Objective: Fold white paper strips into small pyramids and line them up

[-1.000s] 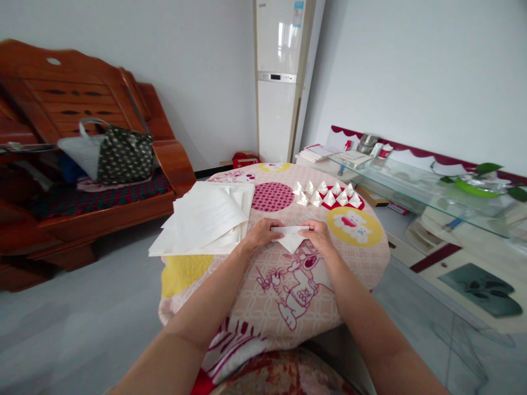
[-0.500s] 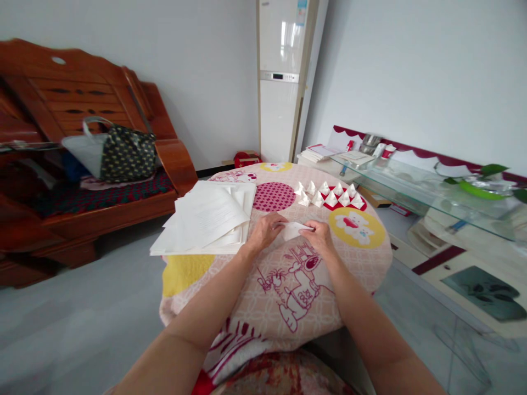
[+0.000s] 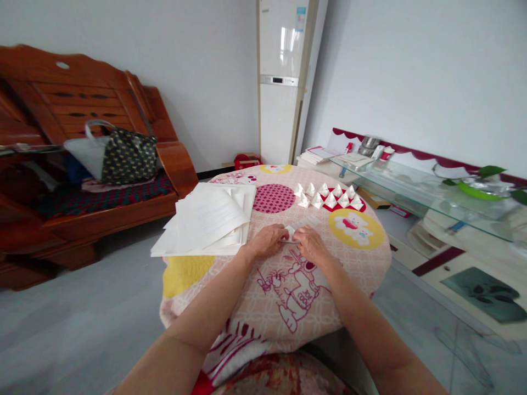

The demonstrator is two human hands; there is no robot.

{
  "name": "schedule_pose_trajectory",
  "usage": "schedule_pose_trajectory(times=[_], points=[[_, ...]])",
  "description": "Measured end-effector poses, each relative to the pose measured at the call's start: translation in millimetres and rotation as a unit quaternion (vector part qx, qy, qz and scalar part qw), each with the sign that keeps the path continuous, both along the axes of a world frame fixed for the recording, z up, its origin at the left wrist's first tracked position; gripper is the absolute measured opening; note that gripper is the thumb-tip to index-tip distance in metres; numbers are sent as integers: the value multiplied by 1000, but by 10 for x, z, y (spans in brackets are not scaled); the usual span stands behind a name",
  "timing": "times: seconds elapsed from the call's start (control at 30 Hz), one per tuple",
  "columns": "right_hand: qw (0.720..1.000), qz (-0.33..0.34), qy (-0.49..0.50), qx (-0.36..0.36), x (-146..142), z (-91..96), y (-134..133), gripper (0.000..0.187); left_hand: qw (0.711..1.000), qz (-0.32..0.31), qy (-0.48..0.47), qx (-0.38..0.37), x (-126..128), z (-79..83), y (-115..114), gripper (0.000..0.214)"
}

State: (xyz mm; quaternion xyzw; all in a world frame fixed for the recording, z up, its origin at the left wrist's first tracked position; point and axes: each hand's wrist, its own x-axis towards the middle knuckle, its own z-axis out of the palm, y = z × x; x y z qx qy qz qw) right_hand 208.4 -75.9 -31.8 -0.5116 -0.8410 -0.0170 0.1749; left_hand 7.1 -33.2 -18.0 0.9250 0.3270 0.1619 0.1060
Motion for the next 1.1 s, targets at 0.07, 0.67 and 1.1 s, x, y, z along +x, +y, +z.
schedule_pose_trajectory(times=[0.07, 0.67, 1.1], points=[[999, 13, 26, -23, 3, -12, -2, 33, 1000, 9, 0, -23, -24, 8, 10, 31], [954, -93, 254, -127, 209, 81, 98, 17, 967, 143, -112, -177, -141, 12, 165, 24], [951, -166, 236, -110, 157, 17, 207, 13, 963, 190, -118, -152, -115, -66, 235, 19]])
